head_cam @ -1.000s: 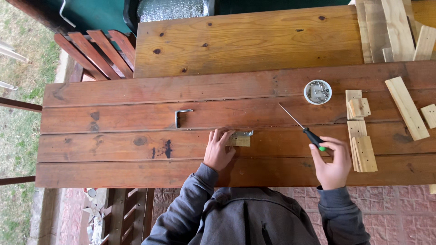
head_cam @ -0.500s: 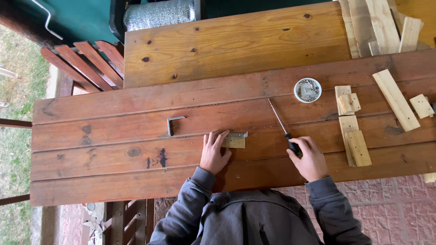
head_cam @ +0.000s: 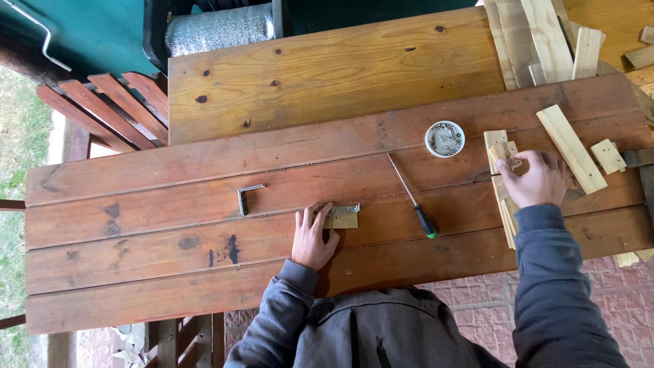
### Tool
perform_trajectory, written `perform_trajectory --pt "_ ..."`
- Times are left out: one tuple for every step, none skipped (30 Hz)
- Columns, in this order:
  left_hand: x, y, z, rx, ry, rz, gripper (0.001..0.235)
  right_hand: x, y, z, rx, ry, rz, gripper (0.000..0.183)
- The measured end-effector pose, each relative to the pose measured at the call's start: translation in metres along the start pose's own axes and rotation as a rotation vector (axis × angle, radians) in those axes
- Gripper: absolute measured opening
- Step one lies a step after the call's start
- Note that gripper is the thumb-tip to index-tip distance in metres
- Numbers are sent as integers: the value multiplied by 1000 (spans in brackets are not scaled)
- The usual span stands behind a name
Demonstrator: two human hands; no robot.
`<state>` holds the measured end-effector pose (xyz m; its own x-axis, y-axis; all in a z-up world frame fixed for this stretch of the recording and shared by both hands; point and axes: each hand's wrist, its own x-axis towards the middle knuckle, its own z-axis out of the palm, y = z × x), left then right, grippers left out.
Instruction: The person assembles small wooden blocks with metal brackets using a screwdriver. They place brackets onto the wood, insert screws, and tighten them repeatedly, then stack the finished pieces on the table.
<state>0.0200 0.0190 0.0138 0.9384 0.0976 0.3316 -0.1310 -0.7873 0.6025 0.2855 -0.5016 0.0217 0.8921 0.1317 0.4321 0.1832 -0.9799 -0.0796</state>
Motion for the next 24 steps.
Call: perform_trajectory --pt "2 5 -5 -16 -35 6 76 5 -8 -6 -44 -120 79 32" --pt "2 4 -4 -14 -30 2 76 6 -3 -1 -43 -120 73 32" --pt "1 3 -3 -20 -46 -1 76 6 0 3 -94 -80 46 33" --pt "0 2 -4 -25 -61 -7 76 7 2 9 -141 -42 16 34" --pt "0 2 -5 -21 -56 -14 76 9 -1 5 -137 -43 8 34" --pt "0 2 -6 -29 -71 -19 77 11 -4 1 -145 -111 47 35" --pt "-1 2 -6 -37 -86 -23 77 13 -6 -3 -153 -179 87 35" --pt "-1 0 -6 -35 -82 -29 77 10 -18 -8 -150 -179 80 35" --pt "-1 -1 -6 -45 -90 -27 77 8 -29 -14 -123 -119 6 39" --pt "-1 -2 -6 -56 -100 -21 77 5 -38 -20 -95 -58 -65 45" --pt "-3 -5 -3 -55 -98 -23 77 -4 -73 -25 -93 -58 -68 45" --pt "-4 -9 0 -48 -117 -62 81 -13 -106 -31 182 -91 -63 50" --pt "-6 -12 4 -41 -136 -100 84 -23 -139 -36 458 -123 -57 57" --pt "-5 -12 6 -41 -134 -102 84 -33 -171 -47 458 -124 -60 57" --pt "-5 -13 7 -53 -120 -98 84 -43 -204 -58 490 -230 -109 66" --pt "-6 -14 7 -62 -106 -96 84 -54 -238 -68 524 -339 -161 75" --pt "-9 -16 8 -58 -104 -100 84 -64 -246 -58 528 -341 -165 75" --pt "-10 -19 9 -64 -90 -93 85 -73 -254 -48 500 -418 -291 80" --pt "-10 -21 10 -70 -76 -86 85 -82 -262 -39 471 -493 -419 85" --pt "-10 -18 9 -67 -71 -83 85 -79 -266 -43 472 -487 -422 85" --pt "-9 -16 7 -20 -60 -47 82 -76 -270 -47 521 -563 -455 92" --pt "-9 -13 5 26 -52 -14 80 -75 -274 -52 571 -642 -486 100" --pt "-9 -12 2 29 -49 -13 80 -75 -276 -53 572 -638 -489 100" --pt "-10 -13 0 37 -37 -13 81 -75 -278 -54 576 -648 -492 105"
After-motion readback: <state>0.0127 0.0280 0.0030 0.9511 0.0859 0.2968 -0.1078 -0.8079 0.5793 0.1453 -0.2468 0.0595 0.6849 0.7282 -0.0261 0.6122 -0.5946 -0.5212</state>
